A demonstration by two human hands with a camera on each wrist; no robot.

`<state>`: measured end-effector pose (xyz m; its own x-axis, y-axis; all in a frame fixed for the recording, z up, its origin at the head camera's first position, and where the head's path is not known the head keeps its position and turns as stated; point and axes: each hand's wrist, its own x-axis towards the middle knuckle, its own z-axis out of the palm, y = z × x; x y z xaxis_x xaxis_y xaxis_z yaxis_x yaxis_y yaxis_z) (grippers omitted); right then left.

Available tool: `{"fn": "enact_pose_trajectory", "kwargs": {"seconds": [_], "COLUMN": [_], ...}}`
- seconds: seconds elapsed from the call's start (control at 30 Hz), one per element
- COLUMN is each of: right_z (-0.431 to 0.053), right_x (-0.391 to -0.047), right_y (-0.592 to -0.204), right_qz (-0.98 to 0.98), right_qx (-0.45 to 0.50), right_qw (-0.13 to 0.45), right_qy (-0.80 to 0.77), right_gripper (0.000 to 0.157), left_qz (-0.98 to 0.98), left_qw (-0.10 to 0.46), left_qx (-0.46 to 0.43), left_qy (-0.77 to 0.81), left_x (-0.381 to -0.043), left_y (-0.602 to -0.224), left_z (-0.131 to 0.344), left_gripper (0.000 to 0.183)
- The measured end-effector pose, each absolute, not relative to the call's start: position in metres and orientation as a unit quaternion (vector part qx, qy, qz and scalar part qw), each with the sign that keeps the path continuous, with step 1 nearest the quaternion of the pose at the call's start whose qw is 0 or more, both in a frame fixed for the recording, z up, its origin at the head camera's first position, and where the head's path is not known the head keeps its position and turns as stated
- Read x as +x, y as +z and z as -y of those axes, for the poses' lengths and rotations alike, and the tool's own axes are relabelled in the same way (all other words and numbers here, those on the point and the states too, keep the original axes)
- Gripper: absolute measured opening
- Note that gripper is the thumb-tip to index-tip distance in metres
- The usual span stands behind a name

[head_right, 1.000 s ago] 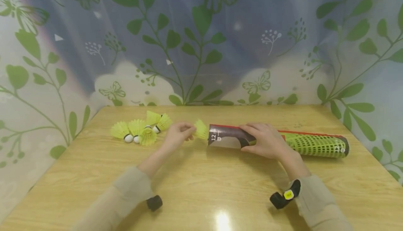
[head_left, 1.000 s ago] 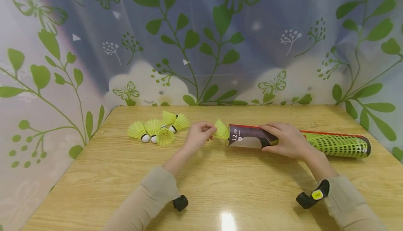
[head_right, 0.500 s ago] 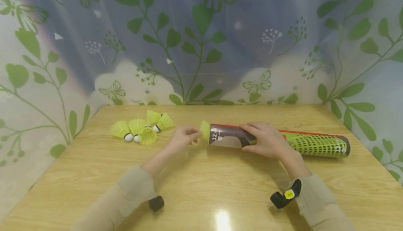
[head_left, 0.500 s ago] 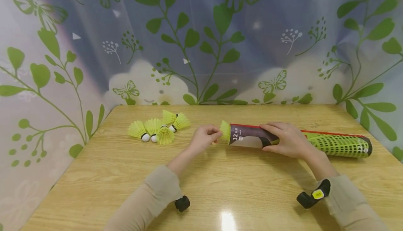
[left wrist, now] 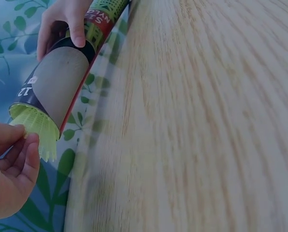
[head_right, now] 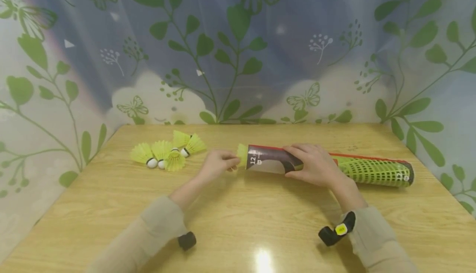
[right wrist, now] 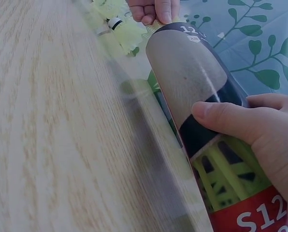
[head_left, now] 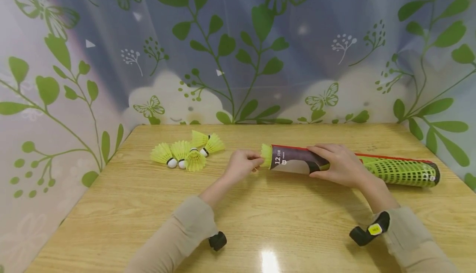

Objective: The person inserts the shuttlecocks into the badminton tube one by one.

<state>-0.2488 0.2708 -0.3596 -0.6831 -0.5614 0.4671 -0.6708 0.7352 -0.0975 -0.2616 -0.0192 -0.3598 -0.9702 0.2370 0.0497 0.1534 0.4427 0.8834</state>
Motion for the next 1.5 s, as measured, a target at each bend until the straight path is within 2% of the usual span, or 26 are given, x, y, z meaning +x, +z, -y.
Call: {"fn": "enact_pose_trajectory", "kwargs": {"seconds": [0.53, 1.03, 1.5], "right_z": [-0.268, -0.267, -0.266], "right_x": [-0.25, -0.247, -0.247], "right_y": [-0.361, -0.356, -0.345], "right_qz": [0.901, 0.917, 0.93], "right_qx": [0.351, 0.331, 0.324], "right_qw": [0.222, 0.184, 0.137], "right_qy": [0.127, 0.122, 0.108], "right_gripper": [0.071, 0.07, 0.072], "left_qz": [-0.85, -0.859, -0.851], "left_qw": [0.031, 0.019, 0.046], "left_qx": [0.149, 0.219, 0.197], "left_qy": [0.504, 0.463, 0.484], "left_x": [-0.258, -0.256, -0.26], "left_y": [-0.359, -0.355, -0.357], "left_z": [0.012, 0.009, 0.008], "left_gripper": [0.014, 0.015, 0.016]}}
